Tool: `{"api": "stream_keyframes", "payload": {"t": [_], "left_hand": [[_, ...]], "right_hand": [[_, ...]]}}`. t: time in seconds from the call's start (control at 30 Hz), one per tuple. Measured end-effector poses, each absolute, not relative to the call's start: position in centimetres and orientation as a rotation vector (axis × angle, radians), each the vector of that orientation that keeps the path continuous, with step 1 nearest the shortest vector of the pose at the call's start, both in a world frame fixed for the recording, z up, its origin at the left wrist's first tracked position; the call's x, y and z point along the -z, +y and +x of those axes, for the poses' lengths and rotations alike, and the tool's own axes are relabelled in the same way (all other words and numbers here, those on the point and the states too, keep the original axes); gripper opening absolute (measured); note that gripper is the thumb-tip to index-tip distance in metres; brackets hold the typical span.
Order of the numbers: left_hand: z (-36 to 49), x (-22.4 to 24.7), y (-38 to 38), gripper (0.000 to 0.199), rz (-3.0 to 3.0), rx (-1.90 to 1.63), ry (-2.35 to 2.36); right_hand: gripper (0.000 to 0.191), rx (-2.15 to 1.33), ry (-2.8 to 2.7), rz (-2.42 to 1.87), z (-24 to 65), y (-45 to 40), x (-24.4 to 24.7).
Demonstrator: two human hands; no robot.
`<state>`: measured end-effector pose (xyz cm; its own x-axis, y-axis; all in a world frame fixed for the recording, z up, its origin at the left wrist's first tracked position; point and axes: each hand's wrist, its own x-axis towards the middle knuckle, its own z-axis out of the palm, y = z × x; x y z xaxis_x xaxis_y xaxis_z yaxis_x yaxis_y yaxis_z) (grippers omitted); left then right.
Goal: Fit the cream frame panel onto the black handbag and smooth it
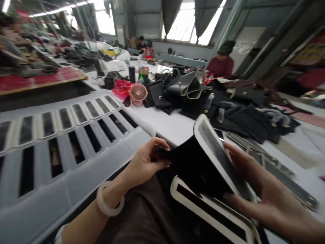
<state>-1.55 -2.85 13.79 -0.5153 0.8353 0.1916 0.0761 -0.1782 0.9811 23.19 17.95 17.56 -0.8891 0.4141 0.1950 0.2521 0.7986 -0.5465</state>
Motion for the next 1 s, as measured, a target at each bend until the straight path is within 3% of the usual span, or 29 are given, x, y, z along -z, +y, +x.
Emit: {"api": "stream_keyframes", "payload": {"t": [0.13, 0.27, 0.57, 0.87, 1.0], "left_hand": [[0.7, -14.1, -0.8, 0.026, 1.210, -1.590, 1.516], [2.7, -13.7, 0.5, 0.021, 1.340, -1.496, 1.604], [4.0, -11.7, 0.6, 0.012, 1.438, -1.324, 1.744], [5.0, -7.4, 1.5, 0.005, 1.504, -1.154, 1.870], [3.6, -5.9, 1.0, 0.026, 1.371, -1.271, 1.798]], "right_hand": [[0.093, -0.825, -2.648, -0.717, 26.1, 17.3, -18.7], [0.088, -0.663, -2.625, -0.813, 29.2, 16.5, -17.4], [0.088, -0.535, -2.658, -0.742, 31.4, 15.1, -12.7], [0.089, -0.278, -2.911, -0.728, 30.9, 15.0, -12.8], [0.093, -0.177, -2.947, -0.706, 30.6, 14.7, -12.7]]}}
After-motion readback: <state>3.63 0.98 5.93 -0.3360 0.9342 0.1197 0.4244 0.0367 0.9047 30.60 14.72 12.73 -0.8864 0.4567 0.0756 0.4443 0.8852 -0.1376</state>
